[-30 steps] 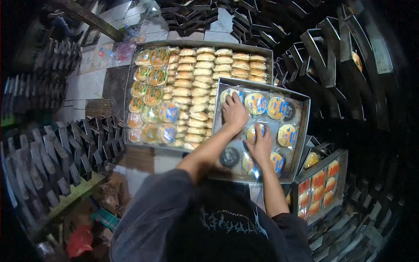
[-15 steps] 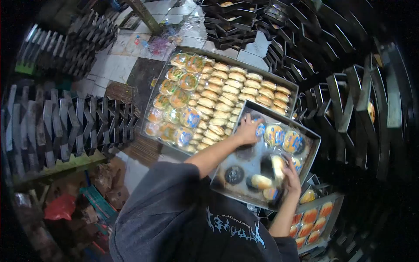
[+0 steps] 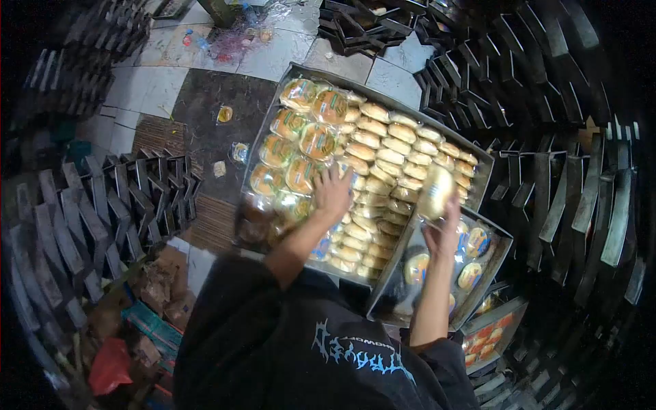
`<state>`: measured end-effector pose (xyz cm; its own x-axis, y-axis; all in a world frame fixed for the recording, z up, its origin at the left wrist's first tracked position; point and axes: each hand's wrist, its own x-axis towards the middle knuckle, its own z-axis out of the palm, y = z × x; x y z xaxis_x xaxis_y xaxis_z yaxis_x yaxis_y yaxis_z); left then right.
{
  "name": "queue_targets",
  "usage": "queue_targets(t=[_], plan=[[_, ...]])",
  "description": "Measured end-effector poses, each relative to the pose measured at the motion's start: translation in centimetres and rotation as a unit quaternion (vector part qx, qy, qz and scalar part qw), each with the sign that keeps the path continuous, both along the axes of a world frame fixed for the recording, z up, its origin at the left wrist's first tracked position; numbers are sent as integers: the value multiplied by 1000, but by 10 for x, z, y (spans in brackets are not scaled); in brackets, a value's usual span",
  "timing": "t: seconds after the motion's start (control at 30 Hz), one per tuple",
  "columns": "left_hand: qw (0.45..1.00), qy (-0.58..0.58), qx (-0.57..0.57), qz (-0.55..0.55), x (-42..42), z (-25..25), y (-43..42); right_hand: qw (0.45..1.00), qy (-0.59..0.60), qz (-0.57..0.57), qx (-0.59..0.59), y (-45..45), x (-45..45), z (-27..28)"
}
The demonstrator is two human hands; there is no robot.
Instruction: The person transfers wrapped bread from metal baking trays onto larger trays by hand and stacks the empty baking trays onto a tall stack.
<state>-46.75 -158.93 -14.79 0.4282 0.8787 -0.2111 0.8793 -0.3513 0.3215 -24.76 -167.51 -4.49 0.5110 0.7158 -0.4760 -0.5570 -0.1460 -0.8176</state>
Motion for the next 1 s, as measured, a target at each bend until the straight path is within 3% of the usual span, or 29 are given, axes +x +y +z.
queue_targets(t=[0.03,0.1,0.17,0.23,0.3,0.37,0.43,0.47,0.53,0.57,0.63,0.7,0.77,0.87,0.93,0.97,1.0], plan=[[1000,5,10,-23,-3,-3,1,992,-85,52,-82,33,-19,-9],[999,-12,-20,-24,-9,5,2,954,-244,104,-136,90,-63,-34],[999,-35,0,37,-14,-4,1,887,-403,135,-180,129,-87,-90],[998,-48,3,42,-11,-20,3,823,-495,121,-251,158,-119,-98],[989,77,121,37,-10,-48,-1,794,-516,126,-294,171,-143,-103],[989,88,119,24,-20,-31,-4,745,-547,135,-358,177,-159,-108],[991,-52,11,123,-28,8,-6,742,-548,138,-360,181,-157,-116],[973,-146,69,162,-29,10,-1,730,-567,172,-341,181,-155,-118],[970,-180,101,129,-20,8,26,718,-580,191,-335,174,-143,-132],[961,-212,135,112,-11,6,42,782,-524,210,-265,173,-133,-149],[972,-203,116,8,14,-1,73,865,-418,226,-160,149,-99,-147],[999,-25,36,-23,33,-8,87,942,-278,181,-51,108,-60,-72],[985,14,171,-27,41,-14,69,916,-381,117,-50,20,-25,-21],[978,-71,192,37,47,39,-16,849,-510,10,-137,-124,18,5],[990,-85,69,87,51,76,-100,843,-470,17,-261,-217,35,-31],[989,-108,58,85,45,72,-149,849,-463,26,-254,-236,32,-25],[993,-84,53,58,38,64,-193,813,-527,87,-230,-242,30,-16]])
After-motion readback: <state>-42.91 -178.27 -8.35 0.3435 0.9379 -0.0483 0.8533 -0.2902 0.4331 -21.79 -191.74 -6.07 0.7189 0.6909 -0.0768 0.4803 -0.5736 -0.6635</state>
